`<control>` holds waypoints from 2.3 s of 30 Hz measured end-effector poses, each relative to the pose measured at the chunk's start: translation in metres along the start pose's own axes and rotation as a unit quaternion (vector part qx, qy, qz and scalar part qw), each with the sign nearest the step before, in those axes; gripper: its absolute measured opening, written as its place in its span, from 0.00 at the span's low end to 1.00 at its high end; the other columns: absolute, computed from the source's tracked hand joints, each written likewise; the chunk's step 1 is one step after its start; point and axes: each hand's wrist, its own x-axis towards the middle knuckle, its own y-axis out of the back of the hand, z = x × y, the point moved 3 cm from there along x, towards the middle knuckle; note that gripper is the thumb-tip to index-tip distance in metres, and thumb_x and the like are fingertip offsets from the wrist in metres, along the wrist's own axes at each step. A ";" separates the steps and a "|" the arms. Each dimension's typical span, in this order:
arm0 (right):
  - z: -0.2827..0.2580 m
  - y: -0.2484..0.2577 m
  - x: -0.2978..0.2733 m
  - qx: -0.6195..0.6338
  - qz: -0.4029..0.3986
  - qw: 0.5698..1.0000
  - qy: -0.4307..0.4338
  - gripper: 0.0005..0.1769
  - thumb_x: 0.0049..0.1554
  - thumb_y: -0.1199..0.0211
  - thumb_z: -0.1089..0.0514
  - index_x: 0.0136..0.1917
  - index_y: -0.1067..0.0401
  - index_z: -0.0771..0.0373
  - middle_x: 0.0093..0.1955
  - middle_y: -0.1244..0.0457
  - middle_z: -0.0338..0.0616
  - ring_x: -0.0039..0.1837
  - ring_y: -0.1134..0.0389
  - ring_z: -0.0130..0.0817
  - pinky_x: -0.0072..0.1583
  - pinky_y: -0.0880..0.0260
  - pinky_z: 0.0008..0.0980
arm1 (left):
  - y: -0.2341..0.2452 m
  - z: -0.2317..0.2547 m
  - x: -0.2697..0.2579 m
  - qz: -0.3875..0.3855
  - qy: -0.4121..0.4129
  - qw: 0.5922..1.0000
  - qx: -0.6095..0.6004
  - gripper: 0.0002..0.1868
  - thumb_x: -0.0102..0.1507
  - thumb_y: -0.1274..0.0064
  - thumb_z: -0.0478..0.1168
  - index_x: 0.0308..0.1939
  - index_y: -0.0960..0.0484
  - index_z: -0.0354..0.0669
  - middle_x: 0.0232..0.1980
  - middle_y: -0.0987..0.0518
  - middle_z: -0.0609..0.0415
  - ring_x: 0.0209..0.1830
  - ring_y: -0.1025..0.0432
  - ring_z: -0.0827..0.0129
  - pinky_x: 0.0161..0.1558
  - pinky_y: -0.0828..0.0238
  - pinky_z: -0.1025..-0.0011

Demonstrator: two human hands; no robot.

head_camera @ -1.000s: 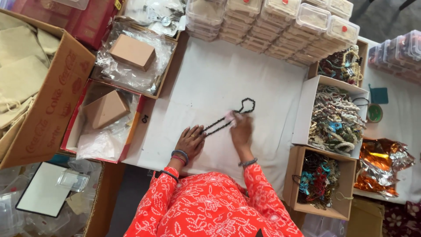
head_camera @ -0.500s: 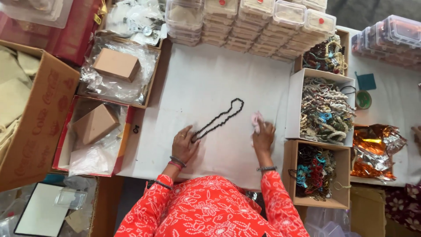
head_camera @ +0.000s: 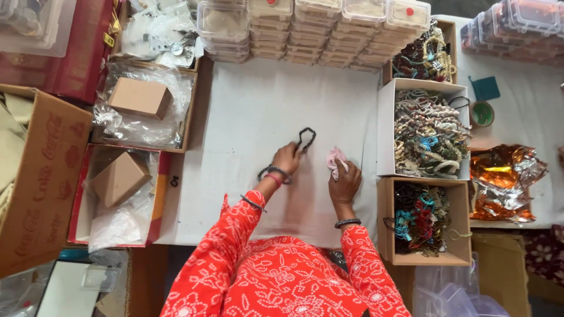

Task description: The person cleans a beaded necklace with a pink cloth, then places it into a small plastic bag. They put the bagged necklace into a beige cloth pouch and fold the pouch. Finally, they place the pouch into a small plastic container and close the lid.

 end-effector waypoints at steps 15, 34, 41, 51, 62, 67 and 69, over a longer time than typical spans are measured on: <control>0.001 0.001 -0.001 0.012 -0.001 1.000 0.000 0.30 0.48 0.32 0.64 0.64 0.25 0.47 0.64 0.39 0.45 0.67 0.40 0.49 0.65 0.39 0.49 | 0.013 -0.077 -0.076 0.123 0.109 0.959 -0.230 0.10 0.58 0.34 0.38 0.40 0.17 0.39 0.37 0.15 0.52 0.38 0.20 0.64 0.43 0.23 0.68; -0.086 -0.019 0.014 0.018 -0.077 0.991 0.105 0.28 0.48 0.35 0.65 0.62 0.25 0.48 0.63 0.37 0.39 0.63 0.38 0.47 0.58 0.35 0.48 | 0.038 -0.089 -0.128 0.131 -0.082 0.988 0.025 0.05 0.56 0.43 0.35 0.36 0.21 0.45 0.40 0.23 0.51 0.47 0.28 0.53 0.45 0.28 0.57; -0.129 -0.010 -0.012 0.128 -0.137 0.953 0.238 0.25 0.48 0.40 0.66 0.59 0.24 0.52 0.60 0.34 0.45 0.62 0.36 0.50 0.58 0.36 0.47 | 0.036 -0.102 -0.121 0.110 -0.094 0.989 0.038 0.05 0.57 0.42 0.36 0.36 0.21 0.44 0.40 0.24 0.50 0.47 0.29 0.52 0.46 0.29 0.57; 0.023 0.010 -0.009 0.025 -0.048 0.997 -0.047 0.21 0.57 0.32 0.59 0.64 0.25 0.58 0.65 0.39 0.50 0.66 0.40 0.52 0.65 0.36 0.46 | 0.061 -0.048 -0.107 0.163 -0.116 0.978 0.053 0.17 0.52 0.35 0.43 0.44 0.17 0.44 0.58 0.24 0.46 0.60 0.33 0.51 0.55 0.33 0.54; -0.003 0.009 0.000 0.097 -0.009 0.995 -0.032 0.18 0.57 0.35 0.62 0.61 0.24 0.54 0.63 0.36 0.44 0.66 0.36 0.48 0.67 0.34 0.44 | -0.012 -0.036 -0.068 0.081 -0.206 0.954 0.202 0.10 0.60 0.48 0.34 0.44 0.19 0.46 0.54 0.23 0.54 0.61 0.32 0.60 0.57 0.37 0.59; -0.016 0.014 0.016 0.064 -0.028 0.998 0.005 0.17 0.59 0.37 0.63 0.62 0.25 0.54 0.63 0.35 0.43 0.65 0.36 0.47 0.64 0.34 0.44 | 0.004 -0.039 -0.095 0.079 -0.223 0.958 0.160 0.11 0.57 0.45 0.35 0.43 0.19 0.45 0.51 0.22 0.53 0.59 0.32 0.58 0.57 0.38 0.57; -0.023 0.009 0.026 0.017 -0.073 0.997 0.011 0.19 0.57 0.38 0.64 0.62 0.24 0.51 0.63 0.35 0.42 0.64 0.36 0.47 0.62 0.34 0.44 | 0.005 -0.046 -0.097 0.088 -0.216 0.962 0.142 0.11 0.56 0.43 0.35 0.43 0.19 0.45 0.50 0.22 0.54 0.59 0.32 0.58 0.57 0.37 0.57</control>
